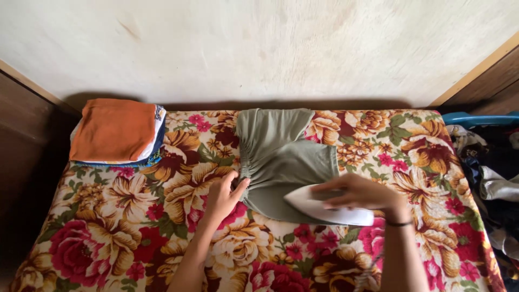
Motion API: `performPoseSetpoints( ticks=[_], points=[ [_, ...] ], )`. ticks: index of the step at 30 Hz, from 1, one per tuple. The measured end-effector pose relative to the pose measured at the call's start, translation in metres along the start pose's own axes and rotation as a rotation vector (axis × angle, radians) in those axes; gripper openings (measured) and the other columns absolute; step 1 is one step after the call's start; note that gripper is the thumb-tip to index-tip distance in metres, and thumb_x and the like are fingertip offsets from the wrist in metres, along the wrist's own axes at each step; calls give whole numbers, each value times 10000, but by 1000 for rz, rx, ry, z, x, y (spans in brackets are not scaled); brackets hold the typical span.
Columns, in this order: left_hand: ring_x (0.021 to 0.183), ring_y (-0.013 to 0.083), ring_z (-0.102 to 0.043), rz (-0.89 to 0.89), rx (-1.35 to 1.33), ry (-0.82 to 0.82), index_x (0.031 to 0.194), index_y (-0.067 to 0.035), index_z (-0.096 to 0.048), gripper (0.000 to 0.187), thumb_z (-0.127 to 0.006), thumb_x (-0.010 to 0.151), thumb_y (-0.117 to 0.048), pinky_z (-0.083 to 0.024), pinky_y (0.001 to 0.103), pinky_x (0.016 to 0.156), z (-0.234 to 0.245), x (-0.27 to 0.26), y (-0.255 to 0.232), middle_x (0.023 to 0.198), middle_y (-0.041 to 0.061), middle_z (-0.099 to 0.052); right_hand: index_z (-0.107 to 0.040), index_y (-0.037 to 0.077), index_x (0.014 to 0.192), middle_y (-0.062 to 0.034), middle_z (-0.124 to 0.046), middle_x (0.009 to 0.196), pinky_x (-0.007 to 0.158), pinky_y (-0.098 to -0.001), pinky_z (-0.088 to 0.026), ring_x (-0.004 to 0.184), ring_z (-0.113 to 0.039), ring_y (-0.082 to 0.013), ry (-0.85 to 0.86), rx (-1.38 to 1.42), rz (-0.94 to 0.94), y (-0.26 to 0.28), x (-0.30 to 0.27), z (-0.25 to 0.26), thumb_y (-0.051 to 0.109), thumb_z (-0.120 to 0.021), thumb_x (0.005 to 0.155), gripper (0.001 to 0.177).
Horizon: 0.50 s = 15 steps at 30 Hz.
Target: The person irons a pair of green shorts on a floral bedsheet, repeatedly smoothing and adjusting the fabric with an electric iron. After ironing, the person folds the shorts and places them on a stack of folded clothes.
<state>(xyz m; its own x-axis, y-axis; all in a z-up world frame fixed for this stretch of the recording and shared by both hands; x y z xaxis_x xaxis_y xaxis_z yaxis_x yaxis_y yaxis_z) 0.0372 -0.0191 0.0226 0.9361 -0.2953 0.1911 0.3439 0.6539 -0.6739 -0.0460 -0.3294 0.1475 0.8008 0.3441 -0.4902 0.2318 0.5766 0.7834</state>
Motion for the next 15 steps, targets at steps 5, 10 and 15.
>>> performPoseSetpoints(
  ticks=[5, 10, 15],
  points=[
    [558, 301, -640, 71, -55, 50, 916, -77, -691, 568, -654, 896, -643, -527, 396, 556, 1, 15, -2, 601, 168, -642, -783, 109, 1274, -196, -785, 708, 417, -274, -537, 447, -637, -180, -131, 106, -60, -68, -8, 33, 97, -890, 734, 550],
    [551, 265, -636, 201, -68, 182, 801, -48, -699, 710, -658, 827, -757, -512, 359, 549, 3, 35, -24, 570, 126, -631, -755, 123, 1309, -225, -804, 747, 360, -223, -514, 407, -605, -152, -53, 43, 94, -23, 10, 8, 88, -812, 803, 511],
    [958, 405, -726, 269, 176, 203, 1003, -94, -656, 529, -648, 876, -608, -584, 511, 779, -14, 36, -3, 885, 209, -724, -729, 243, 1312, -73, -798, 878, 460, -258, -525, 525, -684, -142, -137, -217, 265, 14, 51, -36, 272, -739, 903, 411]
  ],
)
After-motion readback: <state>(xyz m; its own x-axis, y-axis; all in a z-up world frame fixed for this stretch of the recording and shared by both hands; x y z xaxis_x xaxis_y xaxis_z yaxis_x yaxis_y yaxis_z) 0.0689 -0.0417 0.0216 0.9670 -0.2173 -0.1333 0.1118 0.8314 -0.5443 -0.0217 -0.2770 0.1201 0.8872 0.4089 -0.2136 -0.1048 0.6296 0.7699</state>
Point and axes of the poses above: each hand's wrist, its own x-axis towards the middle knuckle, its own z-axis out of the back of the hand, y = z × x, the point moved 5 cm from there along x, towards the middle knuckle
